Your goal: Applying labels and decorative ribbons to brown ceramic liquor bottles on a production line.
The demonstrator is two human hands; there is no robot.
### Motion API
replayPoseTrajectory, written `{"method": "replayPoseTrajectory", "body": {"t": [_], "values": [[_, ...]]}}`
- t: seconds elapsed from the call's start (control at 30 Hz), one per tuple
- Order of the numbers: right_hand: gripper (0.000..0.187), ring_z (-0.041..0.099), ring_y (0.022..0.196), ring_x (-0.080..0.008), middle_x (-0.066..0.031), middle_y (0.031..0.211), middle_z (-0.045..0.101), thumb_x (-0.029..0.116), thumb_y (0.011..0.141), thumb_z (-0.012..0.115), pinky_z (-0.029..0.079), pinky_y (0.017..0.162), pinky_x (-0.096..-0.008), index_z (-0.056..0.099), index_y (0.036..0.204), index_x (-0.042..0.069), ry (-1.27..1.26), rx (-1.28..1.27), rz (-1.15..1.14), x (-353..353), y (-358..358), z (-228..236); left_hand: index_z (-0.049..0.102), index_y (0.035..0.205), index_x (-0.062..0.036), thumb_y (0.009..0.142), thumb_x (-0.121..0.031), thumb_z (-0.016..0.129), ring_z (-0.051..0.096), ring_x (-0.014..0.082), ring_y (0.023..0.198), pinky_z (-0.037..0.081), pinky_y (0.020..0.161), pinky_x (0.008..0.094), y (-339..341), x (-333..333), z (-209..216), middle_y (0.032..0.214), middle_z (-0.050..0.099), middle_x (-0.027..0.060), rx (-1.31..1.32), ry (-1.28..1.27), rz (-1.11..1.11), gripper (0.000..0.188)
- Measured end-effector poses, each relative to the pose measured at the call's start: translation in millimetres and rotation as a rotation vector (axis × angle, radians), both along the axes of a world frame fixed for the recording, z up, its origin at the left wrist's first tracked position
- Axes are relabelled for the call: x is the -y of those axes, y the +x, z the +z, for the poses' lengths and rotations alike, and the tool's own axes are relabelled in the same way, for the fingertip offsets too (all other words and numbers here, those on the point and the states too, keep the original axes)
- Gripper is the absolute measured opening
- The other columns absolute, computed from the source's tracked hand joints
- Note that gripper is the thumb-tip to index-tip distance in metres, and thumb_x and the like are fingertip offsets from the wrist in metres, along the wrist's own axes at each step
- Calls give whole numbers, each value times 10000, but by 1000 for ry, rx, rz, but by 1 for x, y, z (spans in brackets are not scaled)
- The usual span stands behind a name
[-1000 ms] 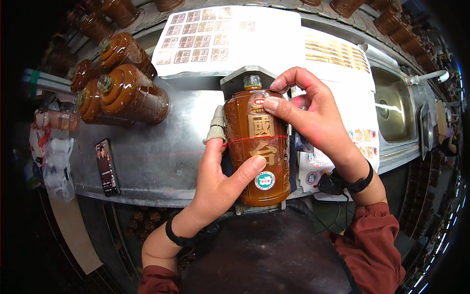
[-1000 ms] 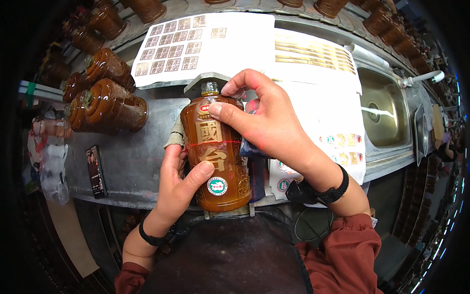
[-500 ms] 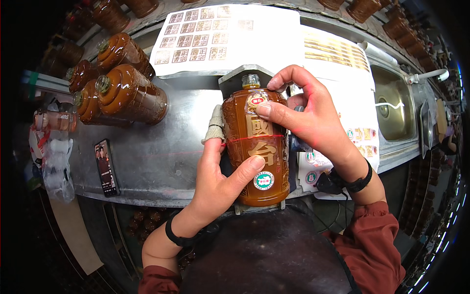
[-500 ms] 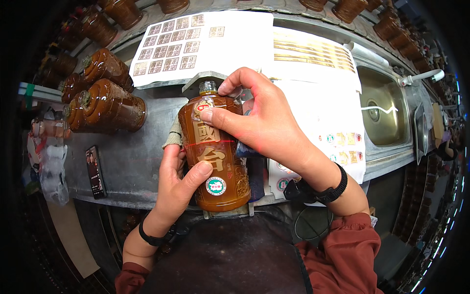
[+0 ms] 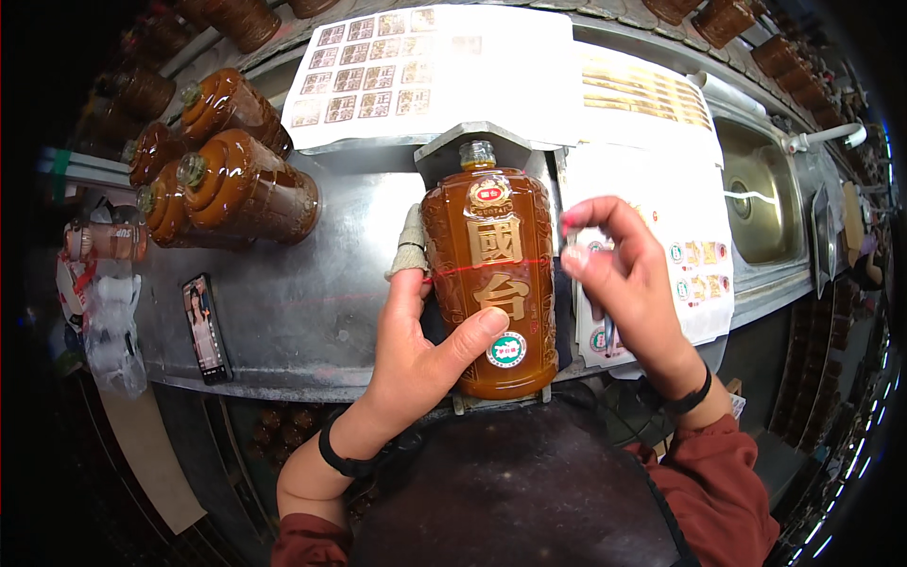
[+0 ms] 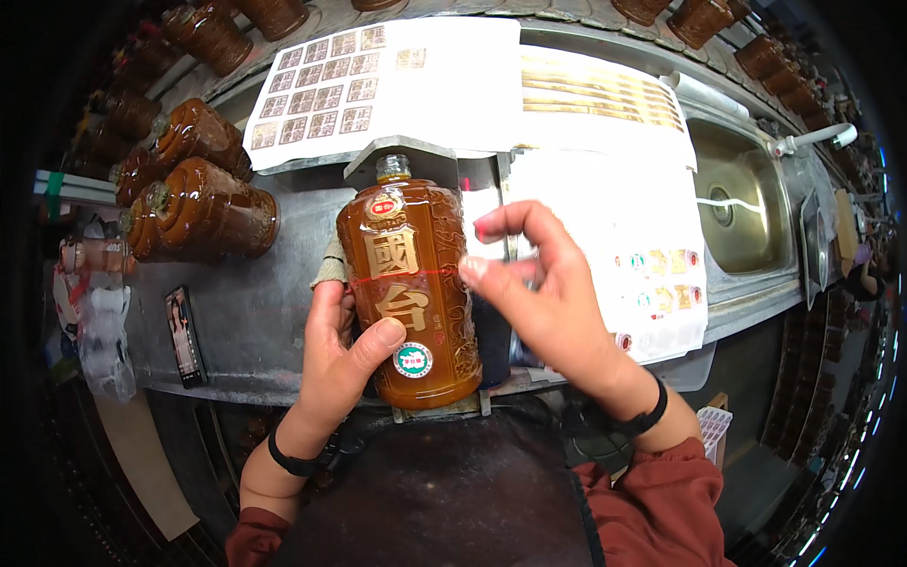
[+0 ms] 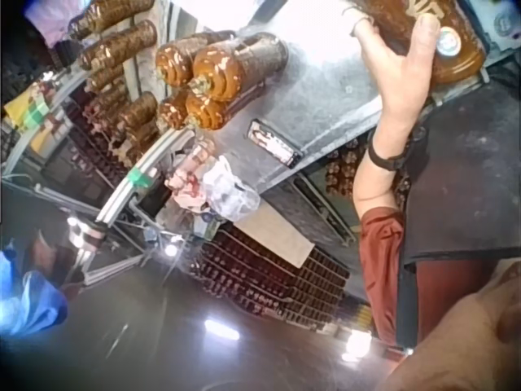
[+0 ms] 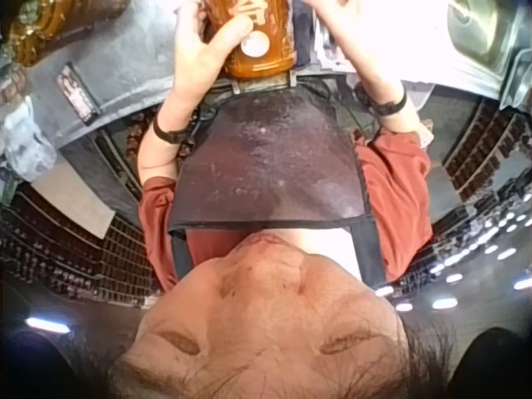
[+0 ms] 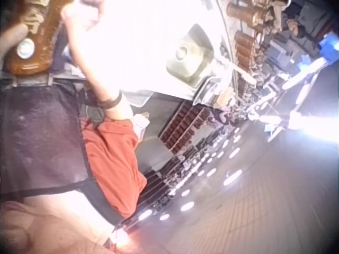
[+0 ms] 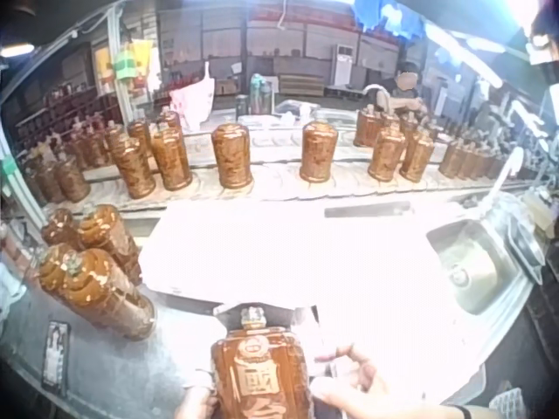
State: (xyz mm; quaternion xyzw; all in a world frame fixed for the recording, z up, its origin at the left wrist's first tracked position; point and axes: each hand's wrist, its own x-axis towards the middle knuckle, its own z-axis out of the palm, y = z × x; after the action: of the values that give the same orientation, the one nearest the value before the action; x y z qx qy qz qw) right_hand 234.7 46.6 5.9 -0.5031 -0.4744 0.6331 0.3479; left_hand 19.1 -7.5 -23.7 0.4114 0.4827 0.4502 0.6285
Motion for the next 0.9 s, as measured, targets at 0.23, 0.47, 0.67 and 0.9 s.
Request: {"method": "replayPoseTrajectory", "body": {"t": [0.23,0.47,0.67,0.9], "values": [[494,487,702,8,-67,1152,535,106,861,779,422,596,-154,505,1265,29,-7,-43,-32,32,-6,-13,382,1395,52,881,-234,768,533,227,1236,405,1077,396,2,-1,6,1330,548,180,-15,-52,46,704],[590,456,693,2,-81,1163,526,133,815,823,394,560,-165,483,1287,35,53,-9,-54,37,-12,-14,396,1374,54,890,-242,761,558,217,1192,424,1049,381,2,-2,8,1288,569,178,-37,-33,32,674],[632,460,726,-19,-87,1176,518,149,806,832,405,596,-167,468,1309,31,65,45,2,34,-8,-14,411,1356,52,895,-238,758,562,214,1182,430,1036,377,2,-1,7,1270,579,177,-25,-25,43,646],[518,577,801,-44,-87,1170,503,83,878,743,497,688,-190,458,1307,29,-86,-145,-34,31,-4,-16,416,1357,49,888,-230,762,565,213,1173,432,1030,379,3,0,8,1263,585,172,-37,-38,58,646]]}}
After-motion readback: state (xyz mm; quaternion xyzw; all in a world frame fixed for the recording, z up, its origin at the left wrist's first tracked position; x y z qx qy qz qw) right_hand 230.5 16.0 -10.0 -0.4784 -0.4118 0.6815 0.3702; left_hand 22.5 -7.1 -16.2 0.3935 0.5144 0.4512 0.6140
